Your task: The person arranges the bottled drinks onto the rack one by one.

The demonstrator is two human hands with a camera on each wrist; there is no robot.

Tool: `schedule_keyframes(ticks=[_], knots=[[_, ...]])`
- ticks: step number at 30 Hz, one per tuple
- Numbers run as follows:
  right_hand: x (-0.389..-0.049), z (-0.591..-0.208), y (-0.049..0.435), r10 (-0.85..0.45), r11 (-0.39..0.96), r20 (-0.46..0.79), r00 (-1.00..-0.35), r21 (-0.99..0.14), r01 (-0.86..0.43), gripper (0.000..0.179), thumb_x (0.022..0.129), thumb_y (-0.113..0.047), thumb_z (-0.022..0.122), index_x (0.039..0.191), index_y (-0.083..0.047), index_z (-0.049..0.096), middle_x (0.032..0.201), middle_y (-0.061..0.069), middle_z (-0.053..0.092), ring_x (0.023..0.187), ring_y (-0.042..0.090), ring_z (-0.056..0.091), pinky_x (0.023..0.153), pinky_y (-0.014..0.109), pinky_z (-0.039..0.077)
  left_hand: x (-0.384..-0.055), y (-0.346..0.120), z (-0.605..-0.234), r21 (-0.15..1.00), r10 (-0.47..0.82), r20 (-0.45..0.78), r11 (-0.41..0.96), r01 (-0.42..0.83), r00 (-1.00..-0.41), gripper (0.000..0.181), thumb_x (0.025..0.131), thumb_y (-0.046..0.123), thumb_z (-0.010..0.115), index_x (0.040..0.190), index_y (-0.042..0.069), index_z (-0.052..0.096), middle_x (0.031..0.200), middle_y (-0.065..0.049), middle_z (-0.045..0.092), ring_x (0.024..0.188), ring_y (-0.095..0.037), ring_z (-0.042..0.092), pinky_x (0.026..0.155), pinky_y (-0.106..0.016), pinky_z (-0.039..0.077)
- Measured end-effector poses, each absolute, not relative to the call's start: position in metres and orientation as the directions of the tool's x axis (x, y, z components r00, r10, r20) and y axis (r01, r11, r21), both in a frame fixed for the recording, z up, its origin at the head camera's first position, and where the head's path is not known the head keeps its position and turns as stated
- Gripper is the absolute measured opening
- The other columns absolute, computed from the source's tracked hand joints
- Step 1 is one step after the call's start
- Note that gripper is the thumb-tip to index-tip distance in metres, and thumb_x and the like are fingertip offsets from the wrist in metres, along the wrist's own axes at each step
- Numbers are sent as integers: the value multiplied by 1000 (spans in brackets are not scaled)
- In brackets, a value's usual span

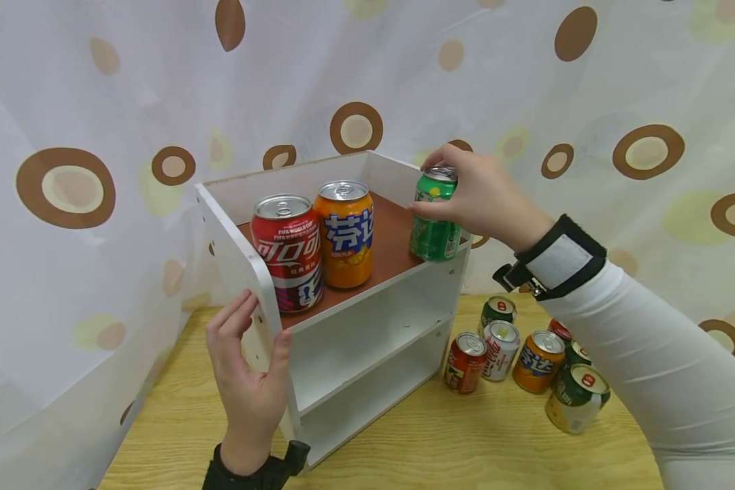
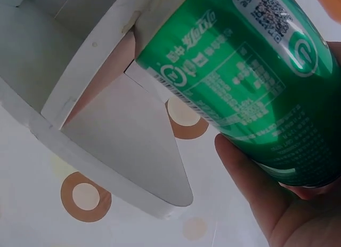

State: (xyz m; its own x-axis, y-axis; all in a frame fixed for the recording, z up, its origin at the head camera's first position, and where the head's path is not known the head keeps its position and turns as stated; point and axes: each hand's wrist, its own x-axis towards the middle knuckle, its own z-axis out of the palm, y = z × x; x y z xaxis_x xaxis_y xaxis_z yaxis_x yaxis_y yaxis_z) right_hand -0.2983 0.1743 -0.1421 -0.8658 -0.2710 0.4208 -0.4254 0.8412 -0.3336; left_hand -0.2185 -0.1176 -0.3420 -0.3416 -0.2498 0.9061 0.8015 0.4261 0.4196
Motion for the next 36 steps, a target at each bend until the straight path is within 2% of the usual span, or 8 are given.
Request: schedule_keyframes(ticks=[15,25,36], knots=[[-306,-148,168,-257,835,451,-855,-342,-431,58,90,-42,78,134,-11,55,122,17,64,105,34,64,86,52,61,-219,-118,-341,401,-258,913,417,816,-317,63,101,43,64,134,-10,54,135,-31,51,129,-12,49,101,-23,41],[-316,-150,162,-260,828,448,-856,-352,-436,62,91,-43,77,138,-12,53,126,18,60,110,33,60,89,52,60,-218,-118,-342,411,-252,909,417,811,-332,63,101,43,63,135,-9,53,136,-31,50,130,-11,48,101,-24,40],[-324,-153,154,-246,814,440,-864,-390,-430,63,92,-42,76,142,-12,51,133,19,55,116,33,57,93,53,59,-220,-118,-342,402,-254,913,418,815,-320,63,101,43,63,134,-9,53,135,-31,51,129,-12,48,101,-25,41]])
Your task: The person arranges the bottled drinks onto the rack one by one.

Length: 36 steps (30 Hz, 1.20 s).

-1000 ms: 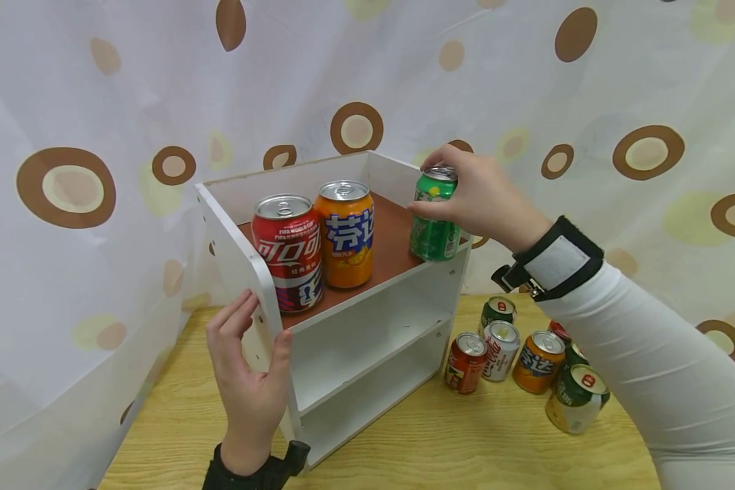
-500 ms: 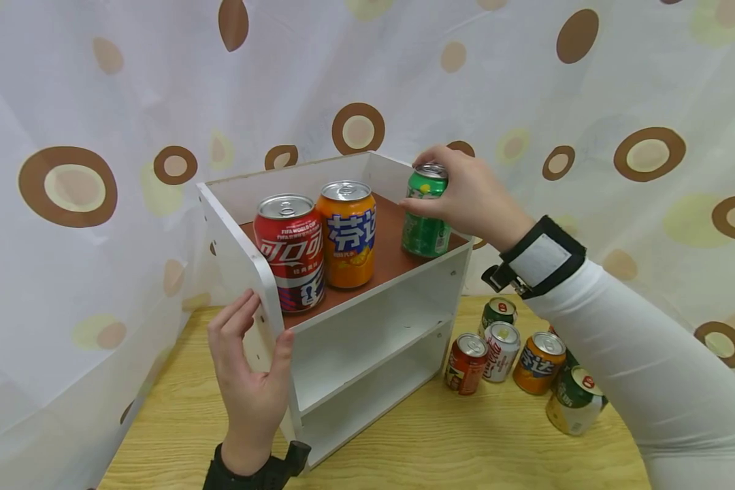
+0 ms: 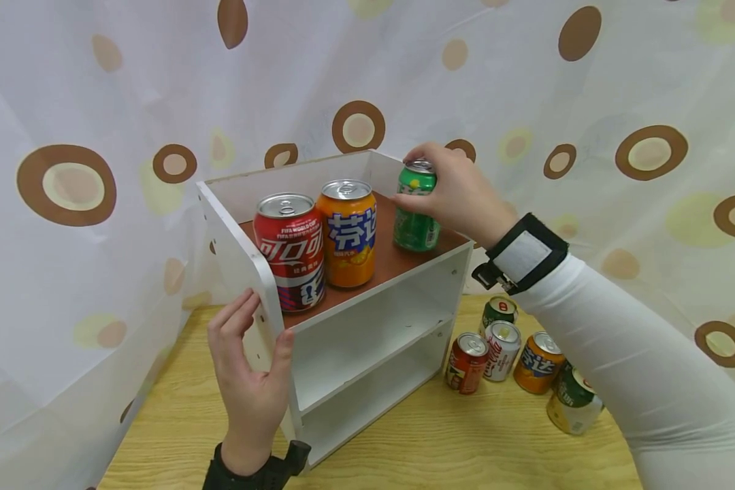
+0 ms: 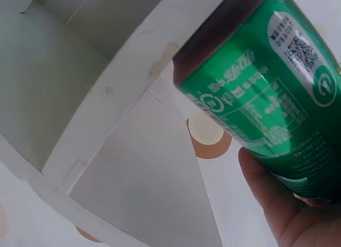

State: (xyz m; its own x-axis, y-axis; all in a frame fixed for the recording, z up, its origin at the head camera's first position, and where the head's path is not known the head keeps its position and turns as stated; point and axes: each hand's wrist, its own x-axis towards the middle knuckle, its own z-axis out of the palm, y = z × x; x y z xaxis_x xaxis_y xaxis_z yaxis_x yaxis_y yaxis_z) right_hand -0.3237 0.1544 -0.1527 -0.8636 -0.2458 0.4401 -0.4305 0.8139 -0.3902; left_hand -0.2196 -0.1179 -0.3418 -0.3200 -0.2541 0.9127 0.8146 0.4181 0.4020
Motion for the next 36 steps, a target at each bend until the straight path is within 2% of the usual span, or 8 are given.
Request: schedule_keyframes(ticks=[5,10,14,17,24,30,36], knots=[[-324,-153,153,-246,821,441,-863,-379,-428,68,91,-45,77,144,-13,48,134,20,54,118,34,57,94,54,58,-219,-117,-342,406,-252,911,422,810,-325,63,101,43,63,135,-9,53,135,-31,50,130,-11,48,102,-23,40],[-317,-154,153,-255,828,447,-857,-357,-432,88,88,-49,79,156,-14,34,150,19,46,128,36,53,101,56,54,-217,-117,-342,412,-250,909,427,805,-333,63,102,44,62,135,-9,53,136,-32,50,131,-10,47,103,-22,40],[-312,-158,156,-224,830,487,-844,-359,-427,96,88,-49,79,159,-11,26,153,21,41,126,37,54,101,55,55,-217,-116,-342,411,-253,909,423,808,-331,63,102,43,63,135,-9,53,136,-31,50,131,-11,47,102,-23,40],[-309,-164,157,-190,819,505,-842,-392,-419,98,88,-47,79,159,-9,23,149,24,41,126,37,52,101,55,54,-218,-116,-342,405,-259,911,418,813,-321,63,101,43,63,135,-10,53,136,-31,51,130,-12,48,102,-24,40],[-310,-182,156,-135,775,486,-863,-491,-398,100,88,-42,81,154,-8,14,152,25,33,136,41,44,113,58,44,-219,-118,-342,397,-261,914,417,818,-311,64,101,44,63,134,-10,53,136,-31,51,130,-12,48,101,-24,41],[-313,-192,154,-71,707,424,-903,-617,-345,98,91,-39,79,150,-7,9,149,27,35,137,42,47,117,57,39,-220,-119,-343,397,-257,915,422,815,-312,64,101,44,63,135,-10,53,136,-31,51,130,-12,48,101,-24,41],[-312,-192,155,-50,675,405,-913,-660,-330,96,91,-35,79,151,-5,11,149,26,39,136,40,49,117,55,40,-219,-118,-342,396,-250,915,419,817,-316,64,101,44,63,135,-10,52,137,-31,50,130,-12,48,101,-25,41]])
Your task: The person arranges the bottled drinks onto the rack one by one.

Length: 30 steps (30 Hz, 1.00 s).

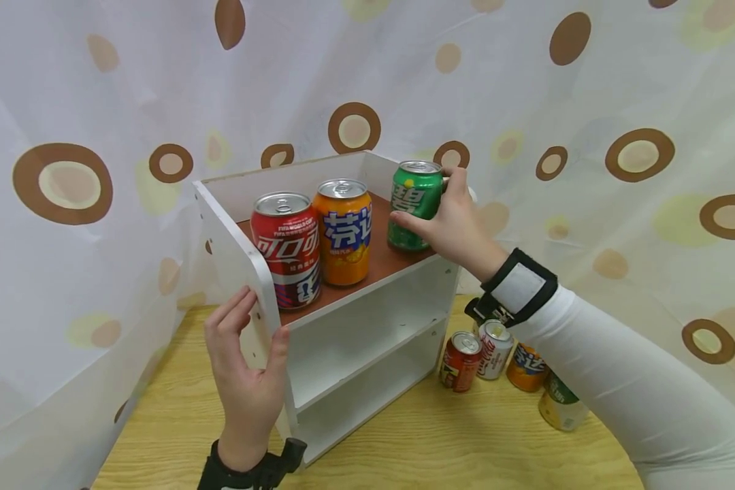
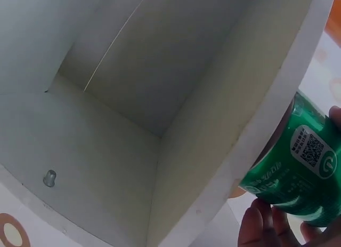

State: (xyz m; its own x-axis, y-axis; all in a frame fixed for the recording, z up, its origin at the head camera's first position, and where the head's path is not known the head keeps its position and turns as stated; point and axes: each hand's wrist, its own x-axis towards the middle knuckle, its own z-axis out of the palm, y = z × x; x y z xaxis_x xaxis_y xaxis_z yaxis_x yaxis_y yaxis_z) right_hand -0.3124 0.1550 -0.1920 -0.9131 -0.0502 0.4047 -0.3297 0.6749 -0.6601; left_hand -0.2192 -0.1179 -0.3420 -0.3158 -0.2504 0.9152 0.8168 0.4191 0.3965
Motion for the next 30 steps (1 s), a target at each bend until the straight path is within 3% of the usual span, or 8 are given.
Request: schedule_keyframes(ticks=[12,30], knots=[[-311,-188,173,-145,664,348,-926,-660,-352,91,95,-34,75,159,-9,14,147,22,43,128,39,53,107,57,50,-219,-117,-340,391,-243,918,418,820,-314,64,101,43,63,135,-10,52,136,-31,50,130,-14,49,101,-23,40],[-312,-194,182,-229,577,339,-913,-708,-407,82,101,-24,67,160,-8,13,154,22,42,140,41,49,114,57,43,-219,-118,-341,391,-252,917,420,819,-308,65,101,44,63,134,-10,53,136,-31,51,129,-11,48,100,-24,40]])
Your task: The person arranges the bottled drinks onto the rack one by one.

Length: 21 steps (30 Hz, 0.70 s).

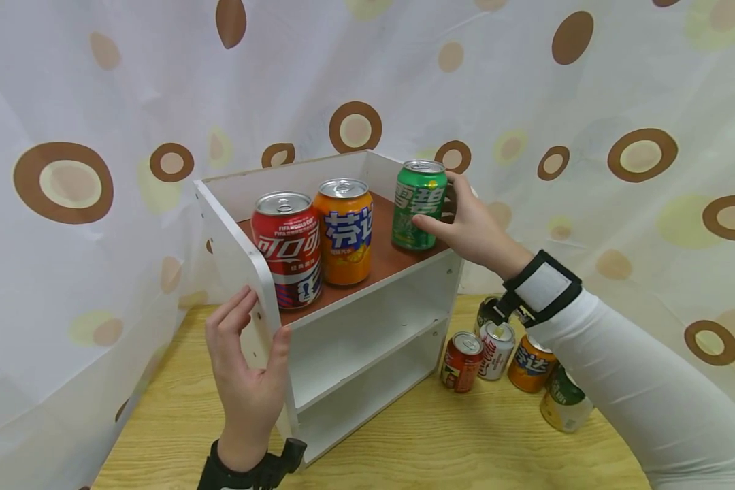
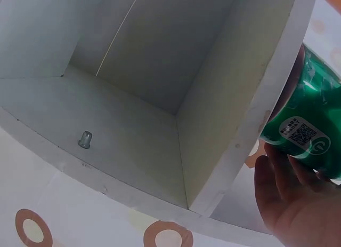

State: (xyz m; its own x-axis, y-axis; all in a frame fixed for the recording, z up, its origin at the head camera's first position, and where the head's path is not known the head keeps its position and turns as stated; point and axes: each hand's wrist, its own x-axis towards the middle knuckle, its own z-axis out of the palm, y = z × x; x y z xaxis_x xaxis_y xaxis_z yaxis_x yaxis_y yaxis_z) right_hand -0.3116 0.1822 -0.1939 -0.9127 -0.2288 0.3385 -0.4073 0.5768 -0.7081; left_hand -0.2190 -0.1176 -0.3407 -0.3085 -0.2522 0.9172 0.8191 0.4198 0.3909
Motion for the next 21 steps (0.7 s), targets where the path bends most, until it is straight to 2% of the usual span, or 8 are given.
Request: schedule_keyframes(ticks=[4,8,12,15,21], knots=[[-312,-194,183,-248,574,346,-905,-700,-425,81,102,-22,65,160,-7,11,155,23,42,141,41,48,116,56,41,-219,-118,-341,390,-252,918,420,819,-307,64,101,44,63,134,-10,53,135,-31,51,129,-11,48,100,-24,40],[-309,-196,182,-231,618,360,-904,-664,-422,86,101,-29,66,161,-9,8,156,24,41,140,42,48,115,56,42,-219,-118,-341,386,-250,919,418,822,-304,64,101,43,63,134,-10,53,135,-32,51,129,-12,48,100,-24,41],[-306,-199,180,-180,652,381,-907,-645,-400,94,98,-37,71,161,-11,7,151,24,40,131,40,53,109,54,49,-219,-117,-341,389,-248,918,418,821,-309,64,101,44,63,135,-10,53,135,-32,51,129,-12,48,101,-23,41],[-306,-202,176,-142,653,410,-901,-645,-396,97,94,-36,75,159,-9,8,146,24,40,124,38,53,104,52,51,-219,-117,-341,393,-245,917,421,817,-315,64,102,44,62,135,-10,52,136,-32,50,130,-12,47,101,-23,40],[-306,-208,166,-76,660,451,-889,-646,-385,101,90,-35,80,154,-7,8,141,26,38,119,38,50,102,53,51,-218,-117,-341,401,-244,914,429,809,-324,63,102,43,62,136,-9,52,136,-31,50,130,-11,47,101,-22,40]])
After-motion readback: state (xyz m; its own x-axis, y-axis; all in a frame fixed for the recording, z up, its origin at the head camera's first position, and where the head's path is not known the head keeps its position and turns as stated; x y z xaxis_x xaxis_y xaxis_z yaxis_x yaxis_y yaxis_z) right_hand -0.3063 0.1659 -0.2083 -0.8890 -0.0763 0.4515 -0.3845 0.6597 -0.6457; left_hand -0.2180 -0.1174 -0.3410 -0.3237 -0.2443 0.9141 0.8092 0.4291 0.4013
